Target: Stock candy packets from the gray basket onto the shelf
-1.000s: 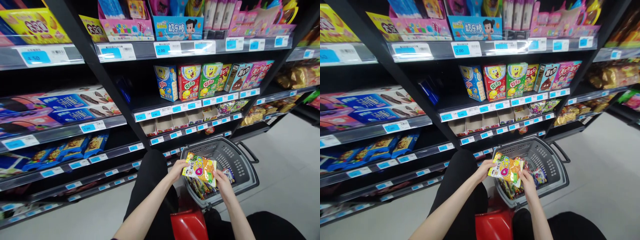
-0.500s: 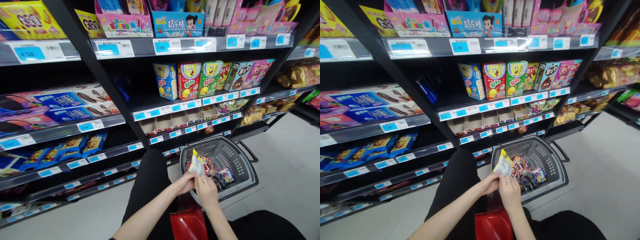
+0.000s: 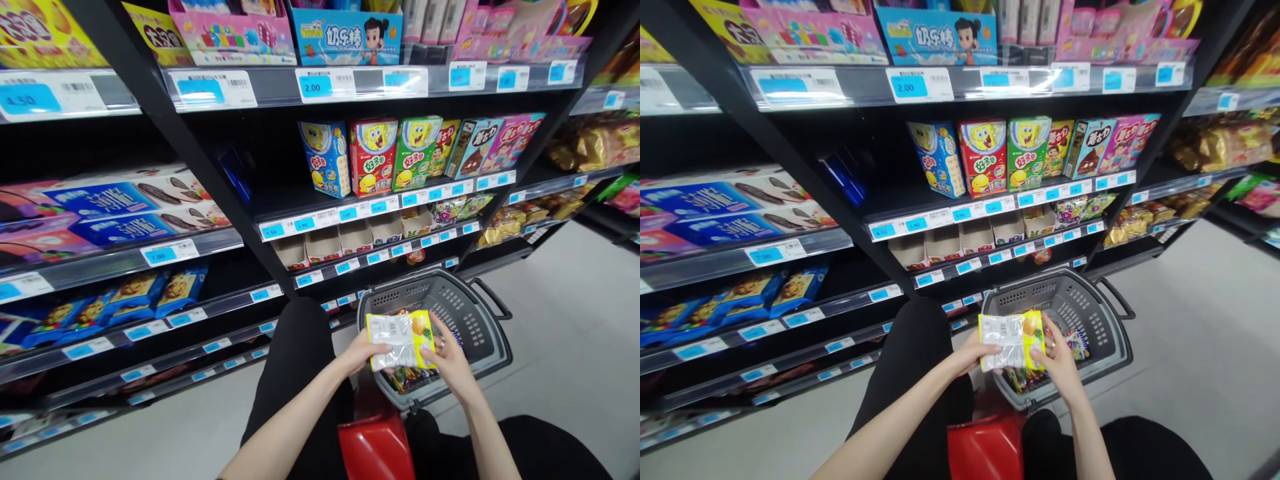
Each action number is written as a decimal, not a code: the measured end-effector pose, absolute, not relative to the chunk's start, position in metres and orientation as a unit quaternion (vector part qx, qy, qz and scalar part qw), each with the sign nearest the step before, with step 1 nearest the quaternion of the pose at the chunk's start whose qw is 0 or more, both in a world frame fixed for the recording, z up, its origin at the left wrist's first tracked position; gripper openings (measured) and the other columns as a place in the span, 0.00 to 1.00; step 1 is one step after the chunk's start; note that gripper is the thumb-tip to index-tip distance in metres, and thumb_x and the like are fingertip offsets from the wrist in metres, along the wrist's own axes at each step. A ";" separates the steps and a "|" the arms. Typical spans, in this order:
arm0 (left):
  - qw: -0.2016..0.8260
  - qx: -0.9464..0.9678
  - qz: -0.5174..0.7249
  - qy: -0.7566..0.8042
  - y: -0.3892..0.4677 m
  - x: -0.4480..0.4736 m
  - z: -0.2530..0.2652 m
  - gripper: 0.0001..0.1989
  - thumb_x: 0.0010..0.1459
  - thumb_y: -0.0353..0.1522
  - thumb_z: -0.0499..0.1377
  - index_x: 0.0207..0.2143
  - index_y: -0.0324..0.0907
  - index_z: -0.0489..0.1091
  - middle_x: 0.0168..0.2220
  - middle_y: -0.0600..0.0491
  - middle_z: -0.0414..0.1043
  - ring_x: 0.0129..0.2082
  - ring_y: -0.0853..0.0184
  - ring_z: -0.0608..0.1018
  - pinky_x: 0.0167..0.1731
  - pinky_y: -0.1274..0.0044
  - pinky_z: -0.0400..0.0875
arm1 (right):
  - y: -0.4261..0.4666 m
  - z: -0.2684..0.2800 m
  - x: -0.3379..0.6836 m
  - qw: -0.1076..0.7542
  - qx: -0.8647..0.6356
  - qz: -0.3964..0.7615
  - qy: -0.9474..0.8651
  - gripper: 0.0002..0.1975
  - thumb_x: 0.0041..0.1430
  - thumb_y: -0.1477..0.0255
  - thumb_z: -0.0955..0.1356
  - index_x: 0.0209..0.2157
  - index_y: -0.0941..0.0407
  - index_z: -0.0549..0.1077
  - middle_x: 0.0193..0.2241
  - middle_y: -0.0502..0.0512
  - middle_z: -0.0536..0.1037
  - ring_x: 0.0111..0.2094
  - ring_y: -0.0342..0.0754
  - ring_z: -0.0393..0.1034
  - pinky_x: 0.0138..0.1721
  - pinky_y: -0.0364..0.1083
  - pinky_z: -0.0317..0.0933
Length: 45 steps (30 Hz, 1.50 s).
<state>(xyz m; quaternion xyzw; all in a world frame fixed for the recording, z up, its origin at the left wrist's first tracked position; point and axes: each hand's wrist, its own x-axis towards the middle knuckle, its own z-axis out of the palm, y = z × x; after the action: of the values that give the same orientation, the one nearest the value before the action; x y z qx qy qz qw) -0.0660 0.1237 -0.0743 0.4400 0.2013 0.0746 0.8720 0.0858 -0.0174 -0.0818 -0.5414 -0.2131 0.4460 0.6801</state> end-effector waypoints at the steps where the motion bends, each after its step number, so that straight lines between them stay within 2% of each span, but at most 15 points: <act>1: 0.860 0.449 0.124 0.209 0.122 -0.063 -0.076 0.36 0.37 0.29 0.67 0.51 0.38 0.60 0.42 0.42 0.71 0.33 0.60 0.76 0.29 0.73 0.72 | -0.018 -0.080 0.085 0.682 -0.539 0.449 -0.210 0.46 0.38 0.68 0.74 0.58 0.47 0.49 0.38 0.55 0.76 0.34 0.51 0.72 0.33 0.49 0.66; 3: 0.842 0.457 0.189 0.214 0.119 -0.059 -0.077 0.45 0.35 0.29 0.68 0.56 0.43 0.52 0.45 0.44 0.69 0.35 0.61 0.75 0.30 0.75 0.72 | -0.018 -0.077 0.085 0.693 -0.542 0.432 -0.199 0.47 0.37 0.69 0.74 0.58 0.47 0.50 0.39 0.55 0.76 0.35 0.53 0.72 0.33 0.49 0.66; 5: 0.841 0.456 0.193 0.216 0.118 -0.058 -0.077 0.52 0.36 0.31 0.68 0.59 0.50 0.40 0.46 0.45 0.68 0.34 0.61 0.75 0.27 0.74 0.72 | -0.018 -0.075 0.085 0.701 -0.553 0.403 -0.199 0.45 0.38 0.69 0.74 0.57 0.48 0.52 0.41 0.57 0.76 0.38 0.54 0.72 0.35 0.50 0.67; 7: 0.841 0.459 0.181 0.223 0.119 -0.058 -0.078 0.52 0.39 0.33 0.67 0.60 0.54 0.36 0.46 0.45 0.68 0.32 0.61 0.76 0.26 0.73 0.72 | -0.017 -0.076 0.085 0.689 -0.580 0.373 -0.222 0.35 0.39 0.69 0.73 0.52 0.52 0.63 0.41 0.58 0.76 0.40 0.54 0.71 0.38 0.50 0.65; 8: 0.833 0.468 0.186 0.229 0.120 -0.059 -0.079 0.50 0.39 0.34 0.67 0.59 0.53 0.40 0.46 0.45 0.68 0.32 0.61 0.75 0.27 0.73 0.72 | -0.017 -0.077 0.085 0.676 -0.601 0.356 -0.234 0.28 0.39 0.69 0.73 0.46 0.53 0.70 0.40 0.58 0.77 0.40 0.54 0.70 0.39 0.50 0.65; 10: 0.805 0.500 0.213 0.239 0.123 -0.060 -0.082 0.40 0.38 0.33 0.67 0.55 0.46 0.56 0.45 0.46 0.69 0.35 0.61 0.75 0.32 0.73 0.71 | -0.016 -0.080 0.083 0.650 -0.642 0.324 -0.246 0.17 0.39 0.68 0.73 0.35 0.55 0.76 0.36 0.57 0.78 0.37 0.53 0.71 0.39 0.49 0.65; 12: 0.769 0.542 0.234 0.246 0.126 -0.060 -0.086 0.30 0.36 0.32 0.67 0.46 0.40 0.68 0.43 0.46 0.70 0.38 0.60 0.73 0.37 0.74 0.69 | -0.015 -0.083 0.082 0.635 -0.670 0.298 -0.241 0.14 0.40 0.66 0.72 0.32 0.56 0.77 0.31 0.56 0.79 0.32 0.52 0.72 0.33 0.48 0.65; 14: 0.736 0.580 0.236 0.260 0.129 -0.061 -0.087 0.24 0.37 0.32 0.67 0.41 0.38 0.72 0.41 0.46 0.72 0.40 0.60 0.73 0.39 0.75 0.67 | -0.015 -0.085 0.080 0.627 -0.686 0.281 -0.239 0.13 0.40 0.65 0.71 0.30 0.56 0.77 0.26 0.55 0.79 0.28 0.50 0.71 0.29 0.47 0.65; 18: 0.674 0.640 0.221 0.295 0.129 -0.062 -0.085 0.17 0.40 0.33 0.65 0.36 0.38 0.75 0.38 0.47 0.75 0.38 0.59 0.74 0.40 0.74 0.66 | -0.016 -0.089 0.082 0.599 -0.714 0.264 -0.248 0.12 0.40 0.63 0.71 0.24 0.57 0.77 0.22 0.54 0.78 0.25 0.49 0.69 0.27 0.46 0.63; 25: 0.623 0.676 0.228 0.321 0.123 -0.060 -0.078 0.05 0.43 0.31 0.62 0.24 0.39 0.76 0.29 0.49 0.77 0.31 0.61 0.76 0.34 0.76 0.67 | -0.011 -0.095 0.086 0.561 -0.738 0.238 -0.288 0.18 0.44 0.54 0.66 0.19 0.55 0.70 0.15 0.49 0.70 0.19 0.45 0.62 0.20 0.42 0.55; 34: 0.606 0.639 0.272 0.387 0.121 -0.051 -0.087 0.09 0.44 0.33 0.59 0.18 0.37 0.69 0.19 0.55 0.68 0.24 0.69 0.69 0.27 0.79 0.60 | -0.004 -0.089 0.077 0.495 -0.804 0.158 -0.290 0.19 0.50 0.54 0.60 0.19 0.54 0.63 0.15 0.49 0.66 0.19 0.45 0.59 0.21 0.42 0.52; 36: 0.623 0.619 0.288 0.383 0.123 -0.051 -0.088 0.08 0.44 0.33 0.59 0.19 0.37 0.68 0.20 0.55 0.68 0.25 0.69 0.69 0.27 0.80 0.60 | -0.003 -0.091 0.077 0.510 -0.798 0.174 -0.269 0.18 0.49 0.54 0.61 0.17 0.54 0.62 0.14 0.48 0.65 0.18 0.44 0.58 0.20 0.42 0.51; 38: 0.672 0.584 0.293 0.349 0.124 -0.052 -0.088 0.07 0.44 0.33 0.60 0.25 0.38 0.68 0.23 0.55 0.68 0.25 0.70 0.69 0.27 0.81 0.61 | -0.002 -0.094 0.079 0.557 -0.763 0.222 -0.241 0.18 0.46 0.55 0.64 0.17 0.54 0.62 0.13 0.47 0.65 0.17 0.44 0.59 0.19 0.42 0.52; 41: 0.780 0.494 0.254 0.287 0.125 -0.055 -0.089 0.14 0.43 0.33 0.62 0.34 0.40 0.65 0.24 0.56 0.69 0.23 0.72 0.70 0.24 0.82 0.61 | -0.003 -0.093 0.081 0.651 -0.662 0.325 -0.181 0.16 0.40 0.58 0.70 0.25 0.54 0.64 0.17 0.48 0.71 0.17 0.45 0.64 0.19 0.43 0.57; 45: 0.874 0.372 0.180 0.256 0.125 -0.059 -0.089 0.12 0.42 0.31 0.63 0.29 0.36 0.67 0.23 0.53 0.70 0.21 0.73 0.71 0.23 0.82 0.63 | -0.007 -0.082 0.080 0.731 -0.539 0.408 -0.098 0.15 0.39 0.65 0.72 0.28 0.53 0.66 0.23 0.50 0.76 0.21 0.47 0.70 0.21 0.43 0.61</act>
<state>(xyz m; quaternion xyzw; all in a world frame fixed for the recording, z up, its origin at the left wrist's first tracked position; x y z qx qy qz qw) -0.0585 0.1248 -0.0887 0.3720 0.2560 0.1798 0.8739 0.0798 -0.0069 -0.0824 -0.5385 -0.0976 0.4080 0.7307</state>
